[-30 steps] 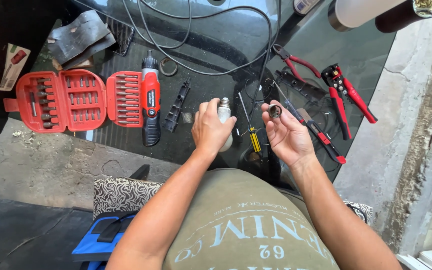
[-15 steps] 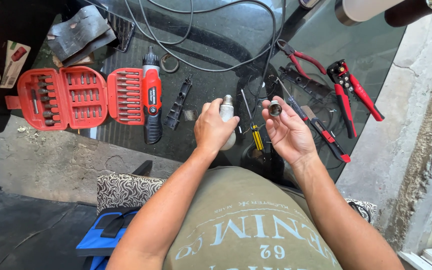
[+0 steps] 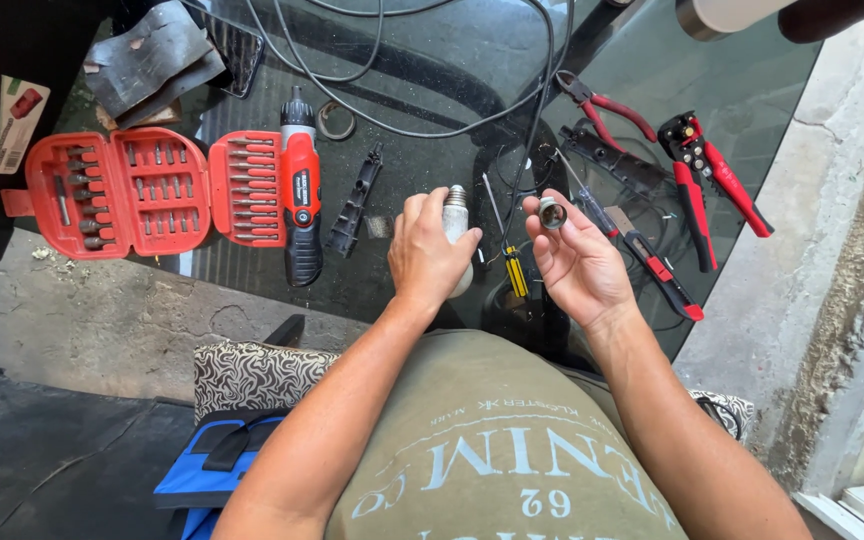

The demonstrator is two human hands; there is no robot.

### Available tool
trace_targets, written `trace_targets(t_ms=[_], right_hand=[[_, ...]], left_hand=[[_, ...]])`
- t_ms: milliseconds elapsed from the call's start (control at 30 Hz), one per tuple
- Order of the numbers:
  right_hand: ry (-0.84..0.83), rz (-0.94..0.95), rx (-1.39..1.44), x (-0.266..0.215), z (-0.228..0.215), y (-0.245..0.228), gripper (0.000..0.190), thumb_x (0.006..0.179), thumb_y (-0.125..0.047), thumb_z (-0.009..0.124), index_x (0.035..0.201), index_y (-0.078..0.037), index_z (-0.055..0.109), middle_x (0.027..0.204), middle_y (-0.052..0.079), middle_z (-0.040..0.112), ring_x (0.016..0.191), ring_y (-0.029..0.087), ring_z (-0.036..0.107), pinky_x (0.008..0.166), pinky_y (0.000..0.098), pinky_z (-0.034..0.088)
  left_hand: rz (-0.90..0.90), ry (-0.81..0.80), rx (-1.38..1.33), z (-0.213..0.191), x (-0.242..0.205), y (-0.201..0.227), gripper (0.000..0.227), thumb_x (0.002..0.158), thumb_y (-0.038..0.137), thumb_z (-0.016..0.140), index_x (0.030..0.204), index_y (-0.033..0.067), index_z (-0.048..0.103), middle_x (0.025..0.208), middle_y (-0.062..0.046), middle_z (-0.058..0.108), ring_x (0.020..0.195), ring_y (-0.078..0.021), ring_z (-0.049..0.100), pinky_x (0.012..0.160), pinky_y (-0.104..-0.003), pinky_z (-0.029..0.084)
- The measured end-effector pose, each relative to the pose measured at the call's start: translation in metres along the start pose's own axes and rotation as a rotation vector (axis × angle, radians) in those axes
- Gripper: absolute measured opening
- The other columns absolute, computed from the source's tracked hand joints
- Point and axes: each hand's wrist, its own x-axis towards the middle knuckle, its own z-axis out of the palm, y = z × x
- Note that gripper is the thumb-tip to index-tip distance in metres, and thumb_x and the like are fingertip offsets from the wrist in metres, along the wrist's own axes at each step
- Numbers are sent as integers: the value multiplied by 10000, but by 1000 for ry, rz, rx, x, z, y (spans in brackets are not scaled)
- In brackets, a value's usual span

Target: Repairing a light socket by disassembling it with a screwdriver on a tool-covered table.

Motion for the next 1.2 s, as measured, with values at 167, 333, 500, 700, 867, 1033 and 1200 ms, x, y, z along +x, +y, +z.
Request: trace_targets(t_ms=[167, 333, 500, 700, 867, 1033, 1200], right_hand=[[17, -3, -2, 0, 2, 1, 453, 988, -22, 550, 1440, -16, 531, 1340, 266, 634, 1096, 347, 715, 856, 368, 655], [50, -11, -13, 0, 0, 2, 439, 983, -33, 575, 1422, -31, 555, 1330, 260, 643, 1096, 352, 715, 839, 361, 659], [90, -20, -19, -2, -3, 2, 405, 977, -57, 606, 1381, -38, 588, 1296, 263, 662, 1090, 351, 718, 831, 349, 665], [85, -27, -68, -9, -28, 6, 373, 986, -77, 600, 1359, -58, 602, 1291, 225, 678, 1115, 322, 714, 854, 350, 659], [138, -41, -124, -28, -29, 8, 339, 969, -92, 626, 1306, -67, 626, 1250, 200, 703, 1073, 285, 728, 854, 343, 655], [181, -69, -170, -45, -50, 10, 292, 954, -42, 628, 1246, -51, 637, 1231, 193, 707, 1059, 259, 723, 874, 317, 641], [271, -76, -191, -61, -85, 16, 297, 939, 26, 606, 1231, -25, 614, 1254, 210, 685, 1079, 294, 710, 901, 369, 638]], left_hand=[[87, 43, 88, 5, 0, -5, 651, 834, 283, 791, 1411, 100, 551, 1314, -125, 542, 1226, -369, 552, 957, -514, 485], [155, 46, 147, 10, 0, -13, 612, 849, 290, 765, 1398, 125, 552, 1306, -93, 522, 1237, -336, 518, 970, -496, 451], [186, 52, 140, 13, -1, -16, 585, 862, 302, 753, 1385, 122, 563, 1308, -96, 525, 1240, -335, 516, 974, -494, 448], [426, 79, -22, 17, -9, 6, 508, 835, 239, 805, 1301, 144, 628, 1197, -82, 583, 1124, -334, 593, 939, -473, 489], [424, -102, -322, 66, -11, 9, 551, 767, 319, 846, 1271, 190, 663, 1191, -35, 646, 1074, -279, 670, 942, -421, 547], [307, -225, -531, 83, -19, 7, 436, 765, 235, 844, 1186, 245, 733, 1120, 41, 692, 959, -171, 721, 764, -273, 612], [268, -328, -640, 110, -27, -6, 426, 754, 187, 845, 1168, 232, 754, 1117, 13, 726, 930, -167, 728, 691, -265, 625]])
